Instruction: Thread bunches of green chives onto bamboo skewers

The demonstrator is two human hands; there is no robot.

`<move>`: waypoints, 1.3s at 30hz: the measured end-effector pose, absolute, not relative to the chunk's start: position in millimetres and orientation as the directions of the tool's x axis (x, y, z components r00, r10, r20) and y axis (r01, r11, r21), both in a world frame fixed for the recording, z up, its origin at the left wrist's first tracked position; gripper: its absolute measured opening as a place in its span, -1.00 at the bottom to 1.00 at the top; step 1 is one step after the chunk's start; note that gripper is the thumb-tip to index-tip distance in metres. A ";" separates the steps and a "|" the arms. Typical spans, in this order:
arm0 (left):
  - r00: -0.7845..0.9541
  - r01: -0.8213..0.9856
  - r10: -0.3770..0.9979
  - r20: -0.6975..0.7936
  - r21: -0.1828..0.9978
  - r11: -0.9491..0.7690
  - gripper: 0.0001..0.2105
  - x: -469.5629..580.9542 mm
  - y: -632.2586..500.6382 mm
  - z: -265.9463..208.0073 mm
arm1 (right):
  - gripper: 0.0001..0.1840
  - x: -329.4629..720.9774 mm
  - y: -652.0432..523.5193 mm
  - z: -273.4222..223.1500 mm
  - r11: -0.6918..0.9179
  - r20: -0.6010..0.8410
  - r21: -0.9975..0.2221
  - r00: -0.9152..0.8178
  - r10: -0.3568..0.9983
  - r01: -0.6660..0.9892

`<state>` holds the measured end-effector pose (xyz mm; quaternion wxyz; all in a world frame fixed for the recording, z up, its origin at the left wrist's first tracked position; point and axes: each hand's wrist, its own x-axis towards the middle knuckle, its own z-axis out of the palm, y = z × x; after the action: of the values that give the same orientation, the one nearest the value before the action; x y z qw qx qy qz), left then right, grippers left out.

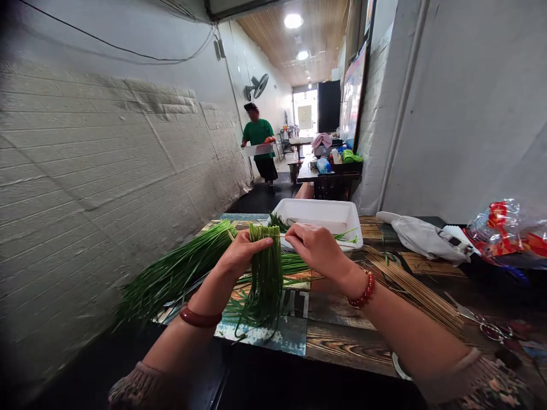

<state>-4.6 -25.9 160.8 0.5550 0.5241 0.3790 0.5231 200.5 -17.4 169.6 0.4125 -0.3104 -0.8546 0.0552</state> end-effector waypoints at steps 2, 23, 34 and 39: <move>0.153 -0.189 0.982 0.114 0.978 -0.084 -0.68 -1.3 -25.1 157.0 | -0.81 200.4 -18.9 166.9 0.790 0.674 -0.364 -0.446 0.589 0.494; 0.187 0.007 0.967 0.171 0.984 -0.175 -0.66 3.4 -17.5 144.2 | -0.80 223.9 -18.1 150.1 0.729 0.633 -0.499 -0.377 0.676 0.468; 0.211 0.069 0.967 0.140 0.985 -0.158 -0.66 10.5 -12.9 140.5 | -0.81 231.0 -14.8 147.2 0.722 0.620 -0.530 -0.377 0.688 0.445; 0.185 0.063 0.953 0.242 0.964 -0.257 -0.69 4.8 -12.3 141.2 | -0.81 239.8 -12.8 147.4 0.694 0.595 -0.548 -0.366 0.716 0.467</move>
<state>4.8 -12.3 141.2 0.4528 0.6223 0.4080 0.4911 239.8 -12.8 147.4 0.4300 -0.3633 -0.8137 0.1446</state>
